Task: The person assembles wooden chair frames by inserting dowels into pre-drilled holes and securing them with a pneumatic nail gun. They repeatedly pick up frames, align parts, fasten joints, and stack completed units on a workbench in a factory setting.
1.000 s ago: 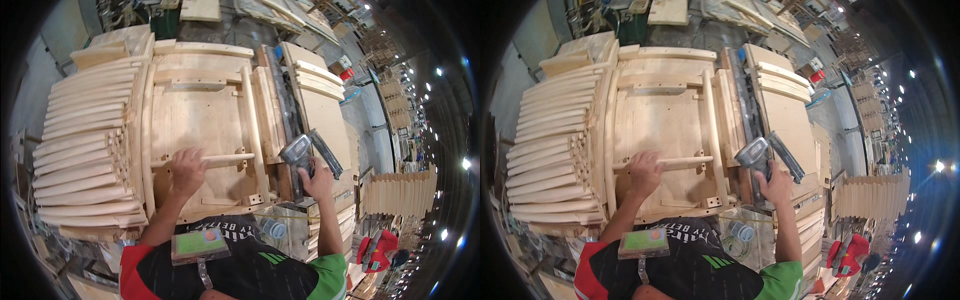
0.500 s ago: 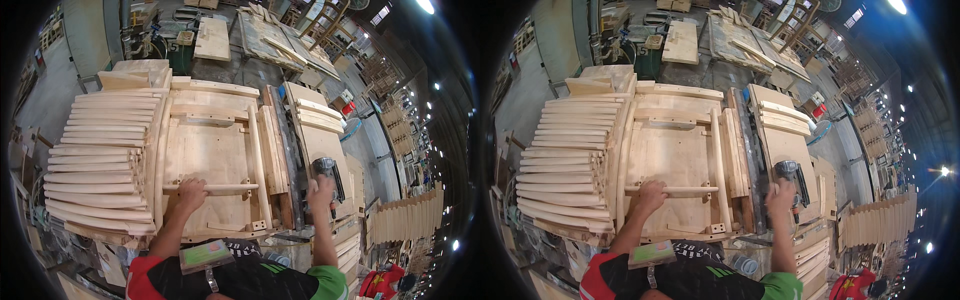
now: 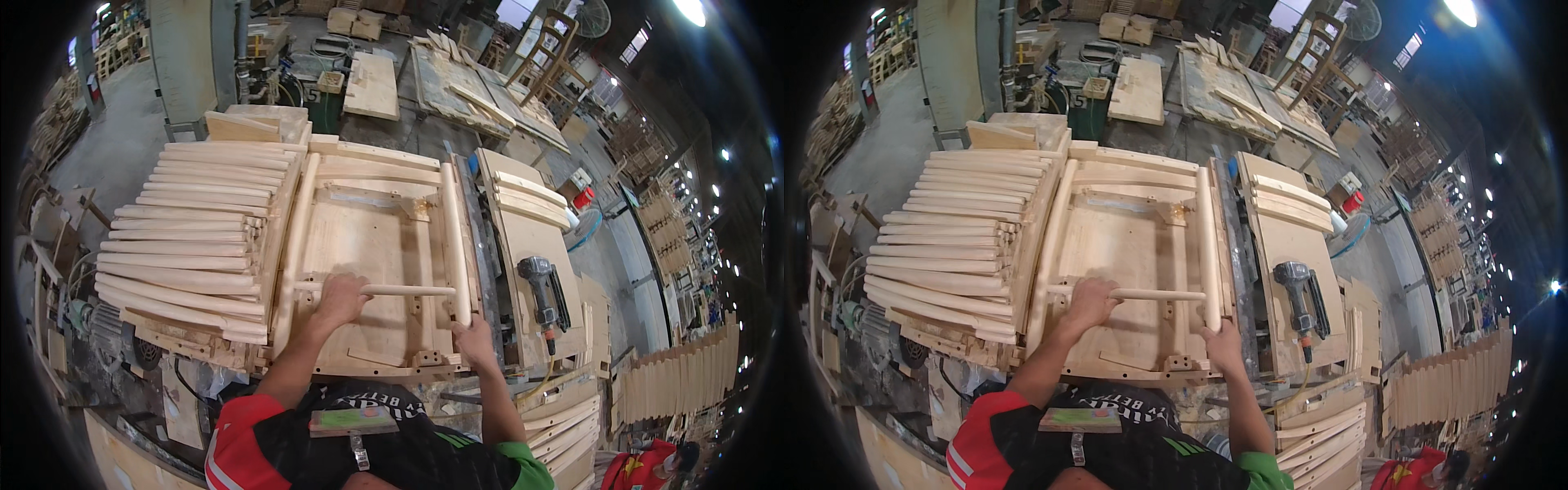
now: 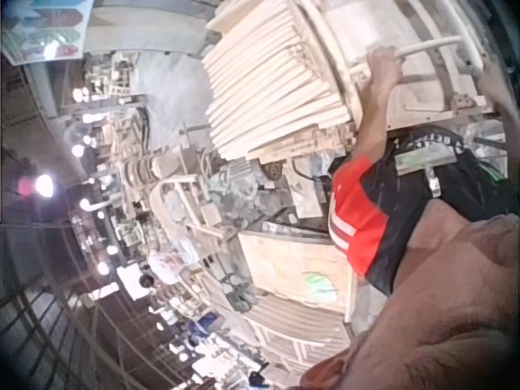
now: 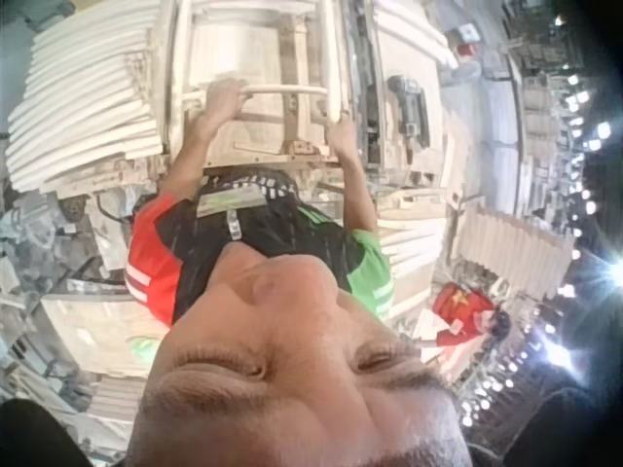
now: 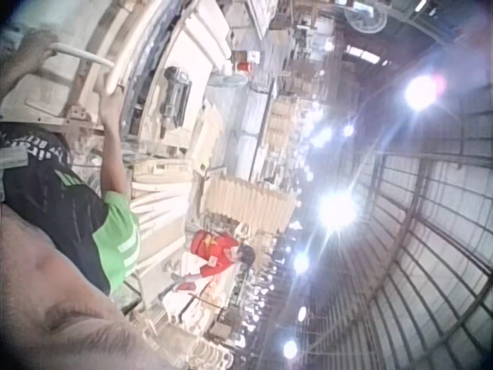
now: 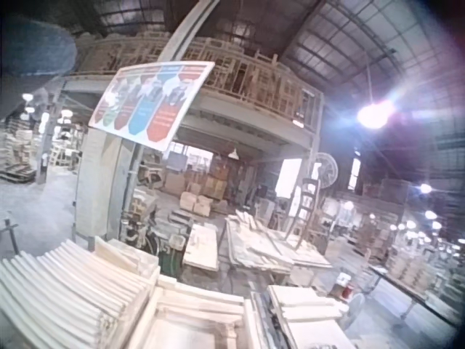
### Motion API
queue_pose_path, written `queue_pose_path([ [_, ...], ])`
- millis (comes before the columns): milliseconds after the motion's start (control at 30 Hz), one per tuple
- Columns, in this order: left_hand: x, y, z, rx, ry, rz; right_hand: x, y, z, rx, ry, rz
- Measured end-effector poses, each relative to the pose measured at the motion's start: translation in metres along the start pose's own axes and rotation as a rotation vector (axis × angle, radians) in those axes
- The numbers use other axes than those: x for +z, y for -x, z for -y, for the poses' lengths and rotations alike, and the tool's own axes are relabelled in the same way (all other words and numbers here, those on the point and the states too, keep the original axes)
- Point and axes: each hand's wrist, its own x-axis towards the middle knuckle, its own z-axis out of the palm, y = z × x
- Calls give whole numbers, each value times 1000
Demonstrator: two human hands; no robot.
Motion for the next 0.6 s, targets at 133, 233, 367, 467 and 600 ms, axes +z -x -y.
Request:
queue_pose_path([
  [133, -3, -5, -39, 128, 90, -129, -42, 33, -2, -123, -11, -140],
  [233, -14, 1, -70, 191, 112, -178, -66, 67, 4, -190, 8, -216],
  [367, -31, 12, -116, 299, 130, -283, -94, 83, -40, -309, -170, -327],
  [467, -55, 36, -133, 311, 36, -391, -95, 112, -29, -352, -326, -255],
  [600, -101, 70, -172, 310, -64, -439, -96, 128, -35, -413, -484, -223],
])
